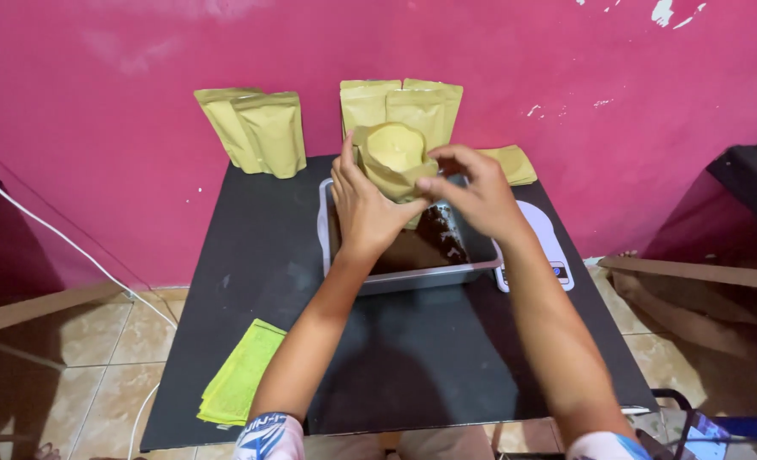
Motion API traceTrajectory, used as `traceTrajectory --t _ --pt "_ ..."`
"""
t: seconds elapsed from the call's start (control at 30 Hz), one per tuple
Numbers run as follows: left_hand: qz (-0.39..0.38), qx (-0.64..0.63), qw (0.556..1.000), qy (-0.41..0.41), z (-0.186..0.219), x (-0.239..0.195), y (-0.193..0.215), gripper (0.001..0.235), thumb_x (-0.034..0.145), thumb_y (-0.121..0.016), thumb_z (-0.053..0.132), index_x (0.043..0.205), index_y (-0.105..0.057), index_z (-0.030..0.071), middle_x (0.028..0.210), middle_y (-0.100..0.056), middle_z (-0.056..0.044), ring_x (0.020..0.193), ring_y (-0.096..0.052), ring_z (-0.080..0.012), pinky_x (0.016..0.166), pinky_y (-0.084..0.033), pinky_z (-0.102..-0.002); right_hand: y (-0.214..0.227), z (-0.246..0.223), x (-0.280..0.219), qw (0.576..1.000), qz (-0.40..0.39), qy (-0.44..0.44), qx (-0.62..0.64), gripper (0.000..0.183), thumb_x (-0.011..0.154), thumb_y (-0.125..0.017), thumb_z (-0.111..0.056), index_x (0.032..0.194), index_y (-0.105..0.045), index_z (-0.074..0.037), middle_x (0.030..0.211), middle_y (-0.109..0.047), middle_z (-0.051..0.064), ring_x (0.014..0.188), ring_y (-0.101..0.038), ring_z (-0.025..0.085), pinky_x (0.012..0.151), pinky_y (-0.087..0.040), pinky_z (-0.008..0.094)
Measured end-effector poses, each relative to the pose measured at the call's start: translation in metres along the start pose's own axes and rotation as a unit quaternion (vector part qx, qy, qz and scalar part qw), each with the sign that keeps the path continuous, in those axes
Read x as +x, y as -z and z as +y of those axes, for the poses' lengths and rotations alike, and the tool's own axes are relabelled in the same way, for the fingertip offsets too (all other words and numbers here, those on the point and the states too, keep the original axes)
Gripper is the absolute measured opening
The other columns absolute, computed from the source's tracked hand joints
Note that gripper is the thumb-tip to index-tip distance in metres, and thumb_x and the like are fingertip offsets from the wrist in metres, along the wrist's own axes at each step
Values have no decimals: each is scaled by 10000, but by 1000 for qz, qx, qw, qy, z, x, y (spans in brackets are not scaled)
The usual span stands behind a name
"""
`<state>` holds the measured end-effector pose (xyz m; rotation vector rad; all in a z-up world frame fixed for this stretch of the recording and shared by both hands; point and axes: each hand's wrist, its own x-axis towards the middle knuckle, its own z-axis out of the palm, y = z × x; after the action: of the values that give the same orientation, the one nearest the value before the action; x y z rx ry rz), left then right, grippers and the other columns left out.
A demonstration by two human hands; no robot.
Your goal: The person scoops brown powder from a rectangular container into yellow pouches using a small spoon. They open each pouch, fill it, and set it aside on the table. The process is repeated for multiple pouches.
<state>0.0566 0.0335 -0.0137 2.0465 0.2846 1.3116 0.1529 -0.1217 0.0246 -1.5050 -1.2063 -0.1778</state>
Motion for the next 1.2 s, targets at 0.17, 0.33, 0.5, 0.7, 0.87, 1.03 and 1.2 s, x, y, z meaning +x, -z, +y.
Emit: traceTrajectory --t 0.17,0.33,0.5,0.7,0.87,1.03,1.2 --pt "-125 -156 979 39 7 23 48 1201 689 -980 337 1554 -223 -8 1366 -457 -332 1330 -466 -540 1119 -373 -633 4 8 18 998 46 35 26 195 968 -784 -71 1139 -733 8 1027 -684 140 959 -667 185 853 -556 338" --pt "-207 -231 947 86 -58 40 48 340 863 -797 47 1187 -742 131 1034 -762 -73 955 -744 -175 802 -639 -334 6 23 12 988 126 -13 89 179 1010 -752 -99 1163 -737 -8 983 -726 91 879 -663 118 797 -585 306" --pt "-163 -231 951 125 -74 44 36 208 823 -782 -21 1011 -788 68 931 -789 -117 822 -761 -152 696 -654 -293 4 30 8 985 69 -106 116 301 847 -846 -37 1131 -745 -30 878 -697 16 832 -640 74 771 -565 253" --pt "-194 -263 931 162 -71 47 43 376 766 -837 -5 1127 -745 40 999 -766 -143 895 -749 -188 822 -654 -344 11 40 9 986 -28 -154 53 108 859 -795 16 953 -764 -27 767 -679 6 733 -595 85 689 -517 243" --pt "-193 -244 935 172 -92 44 27 298 757 -837 -17 1039 -759 44 904 -778 -123 809 -735 -138 766 -642 -295 9 50 10 981 -57 -170 69 63 863 -791 26 922 -780 6 747 -713 63 691 -612 102 666 -535 269" --pt "-166 -279 926 192 -85 43 25 356 760 -837 -16 1098 -735 25 930 -775 -138 838 -732 -127 773 -644 -272 13 56 12 971 -33 -210 109 120 852 -818 8 963 -776 28 781 -742 69 720 -676 89 683 -595 255" --pt "-166 -279 925 196 -73 47 41 377 746 -852 -17 1101 -732 21 945 -777 -153 857 -736 -137 792 -638 -282 19 66 9 964 -23 -235 126 155 848 -825 -3 987 -772 39 808 -756 100 738 -710 108 697 -624 256"
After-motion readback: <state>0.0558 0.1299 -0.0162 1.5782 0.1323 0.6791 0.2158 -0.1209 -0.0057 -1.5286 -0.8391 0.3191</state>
